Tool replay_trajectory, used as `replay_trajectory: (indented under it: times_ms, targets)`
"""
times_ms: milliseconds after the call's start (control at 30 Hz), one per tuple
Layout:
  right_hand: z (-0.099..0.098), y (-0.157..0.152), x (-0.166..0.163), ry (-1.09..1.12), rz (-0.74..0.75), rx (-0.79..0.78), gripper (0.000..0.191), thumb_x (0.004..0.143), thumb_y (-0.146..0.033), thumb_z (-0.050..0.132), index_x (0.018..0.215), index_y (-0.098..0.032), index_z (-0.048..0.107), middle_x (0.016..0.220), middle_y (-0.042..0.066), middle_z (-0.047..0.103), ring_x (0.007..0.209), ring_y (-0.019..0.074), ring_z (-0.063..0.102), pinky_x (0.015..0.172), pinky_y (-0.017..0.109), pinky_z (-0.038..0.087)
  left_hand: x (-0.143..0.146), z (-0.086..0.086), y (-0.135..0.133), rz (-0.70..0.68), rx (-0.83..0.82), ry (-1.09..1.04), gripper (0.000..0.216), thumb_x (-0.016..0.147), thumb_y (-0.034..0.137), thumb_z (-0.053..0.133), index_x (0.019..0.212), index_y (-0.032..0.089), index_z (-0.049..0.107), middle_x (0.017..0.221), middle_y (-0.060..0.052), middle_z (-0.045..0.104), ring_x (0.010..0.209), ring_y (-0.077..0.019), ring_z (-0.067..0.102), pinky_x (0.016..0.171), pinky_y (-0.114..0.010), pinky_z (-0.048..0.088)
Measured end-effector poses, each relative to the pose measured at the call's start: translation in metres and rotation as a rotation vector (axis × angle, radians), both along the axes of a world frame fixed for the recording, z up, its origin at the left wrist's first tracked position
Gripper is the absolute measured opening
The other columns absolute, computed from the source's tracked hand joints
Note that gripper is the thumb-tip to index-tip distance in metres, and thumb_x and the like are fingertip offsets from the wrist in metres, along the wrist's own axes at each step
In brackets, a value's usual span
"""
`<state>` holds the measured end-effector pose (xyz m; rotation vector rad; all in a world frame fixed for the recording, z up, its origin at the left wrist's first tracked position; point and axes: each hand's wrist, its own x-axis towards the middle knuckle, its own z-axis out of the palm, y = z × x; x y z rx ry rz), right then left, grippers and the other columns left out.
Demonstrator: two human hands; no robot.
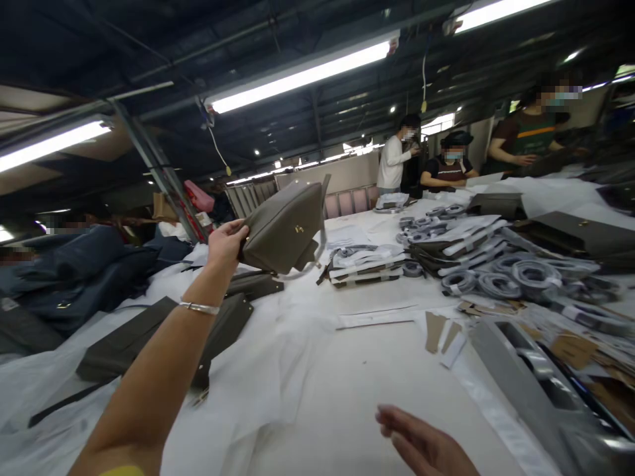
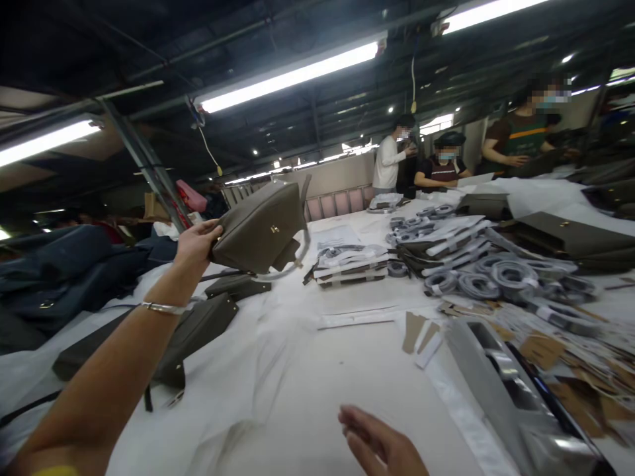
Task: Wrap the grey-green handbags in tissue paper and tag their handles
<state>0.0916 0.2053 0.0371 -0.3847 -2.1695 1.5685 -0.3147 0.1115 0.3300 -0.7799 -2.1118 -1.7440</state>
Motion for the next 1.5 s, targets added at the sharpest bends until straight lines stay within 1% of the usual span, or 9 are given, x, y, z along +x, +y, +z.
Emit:
replay_trajectory:
  times_ms: [100, 233, 400, 600, 733, 833, 967, 1167, 1500]
  targets:
    - [0.022, -0.019, -0.025, 0.139, 0.057, -0.563, 0.073, 0.087, -0.067, 0.053, 0.145, -0.023, 0.047, 0.136, 0.016, 0.06, 0.126, 0.0295, 0.056, 0.108, 0.049, 0.044, 0.063, -0.026, -0.016, -0.135, 0.114, -0.17, 0.042, 0.083, 0.028, 0.063, 0.122, 0.014, 0.06, 0.1, -0.008, 0.073, 0.079, -0.0159, 0.069, 0.078, -0.032, 0.056]
    - [0.048, -0.042, -0.031, 0.382, 0.094, -0.902, 0.078, 0.088, -0.071, 0.047, 0.153, -0.032, 0.028, 0.15, 0.011, 0.046, 0.135, 0.0257, 0.048, 0.114, 0.052, 0.033, 0.165, -0.11, -0.041, -0.281, 0.171, -0.371, 0.04, 0.086, 0.041, 0.061, 0.12, 0.02, 0.062, 0.104, -0.007, 0.074, 0.093, -0.0233, 0.07, 0.086, -0.038, 0.057]
    - [0.053, -0.041, 0.003, 0.432, -0.137, -0.82, 0.054, 0.085, -0.056, 0.061, 0.129, -0.023, 0.061, 0.131, 0.01, 0.065, 0.127, 0.0326, 0.055, 0.107, 0.052, 0.043, 0.293, -0.217, -0.084, -0.484, 0.313, -0.767, 0.047, 0.083, 0.05, 0.064, 0.123, 0.027, 0.062, 0.116, -0.005, 0.071, 0.114, -0.0272, 0.064, 0.098, -0.04, 0.053]
    - [0.041, 0.016, 0.032, 0.003, -0.083, -0.468, 0.05, 0.082, -0.053, 0.063, 0.115, -0.017, 0.069, 0.105, 0.012, 0.075, 0.098, 0.0315, 0.071, 0.085, 0.046, 0.057, 0.382, -0.253, -0.128, -0.799, 0.202, -1.0, 0.05, 0.078, 0.038, 0.076, 0.123, 0.02, 0.063, 0.123, -0.011, 0.068, 0.117, -0.027, 0.062, 0.101, -0.038, 0.048]
    - [0.041, 0.062, 0.044, -0.233, -0.386, -0.054, 0.053, 0.088, -0.054, 0.052, 0.116, -0.011, 0.068, 0.111, 0.017, 0.072, 0.097, 0.0309, 0.07, 0.084, 0.045, 0.057, 0.383, -0.252, -0.158, -0.967, -0.416, -0.821, 0.031, 0.083, 0.041, 0.068, 0.105, 0.02, 0.074, 0.097, -0.009, 0.077, 0.092, -0.0273, 0.071, 0.077, -0.036, 0.057]
    - [0.049, 0.066, 0.065, -0.238, -0.527, 0.173, 0.057, 0.088, -0.048, 0.055, 0.132, -0.012, 0.058, 0.131, 0.019, 0.062, 0.117, 0.0344, 0.061, 0.102, 0.052, 0.046, 0.356, -0.242, -0.177, -0.769, -0.52, -0.326, 0.023, 0.09, 0.039, 0.059, 0.102, 0.027, 0.075, 0.098, -0.006, 0.077, 0.091, -0.0241, 0.071, 0.084, -0.036, 0.056]
    - [0.057, 0.016, 0.081, -0.134, -0.179, 0.704, 0.052, 0.092, -0.048, 0.053, 0.136, -0.02, 0.057, 0.138, 0.011, 0.059, 0.13, 0.0292, 0.052, 0.112, 0.047, 0.037, 0.301, -0.228, -0.173, -0.56, -0.584, 0.273, 0.037, 0.089, 0.039, 0.063, 0.126, 0.032, 0.063, 0.132, -0.005, 0.064, 0.124, -0.0266, 0.058, 0.107, -0.043, 0.045]
    - [0.04, -0.031, 0.068, -0.182, 0.126, 1.002, 0.075, 0.079, -0.05, 0.071, 0.145, -0.024, 0.047, 0.147, 0.012, 0.05, 0.137, 0.0342, 0.043, 0.113, 0.056, 0.034, 0.255, -0.234, -0.133, -0.778, -1.024, 0.569, 0.092, 0.073, 0.057, 0.075, 0.15, 0.032, 0.032, 0.154, -0.012, 0.04, 0.142, -0.0346, 0.035, 0.115, -0.055, 0.028]
    - [0.011, 0.014, 0.071, -0.202, 0.334, 1.192, 0.069, 0.079, 0.001, 0.047, 0.142, -0.028, 0.051, 0.137, 0.004, 0.06, 0.128, 0.03, 0.055, 0.106, 0.053, 0.043, 0.275, -0.256, -0.125, -0.756, -1.145, 0.69, 0.054, 0.095, 0.016, 0.048, 0.146, 0.031, 0.04, 0.145, -0.007, 0.053, 0.131, -0.0318, 0.052, 0.106, -0.05, 0.04]
